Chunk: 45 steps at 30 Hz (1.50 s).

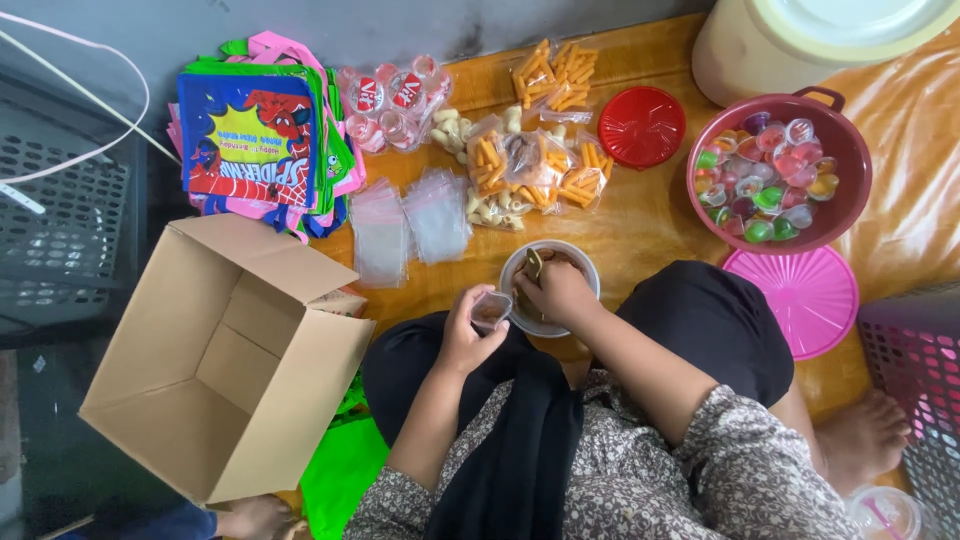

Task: Packing small brown cookies from a bowl into individual plastic bags using a spoon.

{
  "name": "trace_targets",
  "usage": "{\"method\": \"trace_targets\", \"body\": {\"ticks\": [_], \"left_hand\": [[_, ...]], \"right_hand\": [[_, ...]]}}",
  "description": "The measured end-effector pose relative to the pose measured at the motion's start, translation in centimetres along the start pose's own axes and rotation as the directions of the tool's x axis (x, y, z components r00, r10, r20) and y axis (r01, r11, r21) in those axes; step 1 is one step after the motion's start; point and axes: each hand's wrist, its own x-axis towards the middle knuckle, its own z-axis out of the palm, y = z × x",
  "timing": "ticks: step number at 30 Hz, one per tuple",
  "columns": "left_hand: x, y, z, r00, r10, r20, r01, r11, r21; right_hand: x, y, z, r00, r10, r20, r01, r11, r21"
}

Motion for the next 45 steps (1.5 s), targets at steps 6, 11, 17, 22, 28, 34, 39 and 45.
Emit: {"method": "trace_targets", "body": {"ticks": [6, 11, 17, 22, 28, 34, 39, 45], "left_hand": [[-0.5, 4.7, -0.9, 0.950, 0.065, 0.305, -0.093, 0.993, 0.077], [0.8, 7.5, -0.8, 0.852, -0.137, 0.505, -0.009, 0.961, 0.276], [1.4, 7.4, 0.5, 0.753, -0.307, 0.583, -0.016, 0.876, 0.482], [2.4, 7.0, 1.2, 0.662, -0.416, 0.624, -0.067, 0.796, 0.601], [2.5, 9.1, 0.5, 0.642, -0.445, 0.624, -0.037, 0.795, 0.605], [-0.5, 3.4, -0.1, 0.850, -0.296, 0.436, 0.245, 0.955, 0.170], [-1.3, -3.1, -0.3, 0.954, -0.291, 0.068, 0.277, 0.777, -0.565], [-0.5, -3.3, -0.8, 0.951, -0.256, 0.175, 0.283, 0.484, -0.828]], "right_hand": [[-4.2, -2.7, -5.8, 0.996, -0.054, -0.077, 0.066, 0.985, 0.161], [-4.8, -1.0, -5.6, 0.988, -0.109, -0.106, 0.136, 0.946, 0.295], [-5.1, 0.9, -5.2, 0.984, -0.135, -0.119, 0.169, 0.918, 0.360], [-4.7, 2.2, -4.2, 0.980, -0.120, -0.156, 0.164, 0.935, 0.314], [-3.9, 2.7, -2.7, 0.971, -0.100, -0.217, 0.152, 0.958, 0.241], [-3.7, 3.1, -3.3, 0.992, 0.122, -0.011, -0.103, 0.878, 0.467], [-3.0, 4.0, -3.5, 0.927, 0.354, 0.125, -0.274, 0.410, 0.870], [-3.9, 2.4, -4.8, 0.920, 0.386, 0.072, -0.235, 0.393, 0.889]]}}
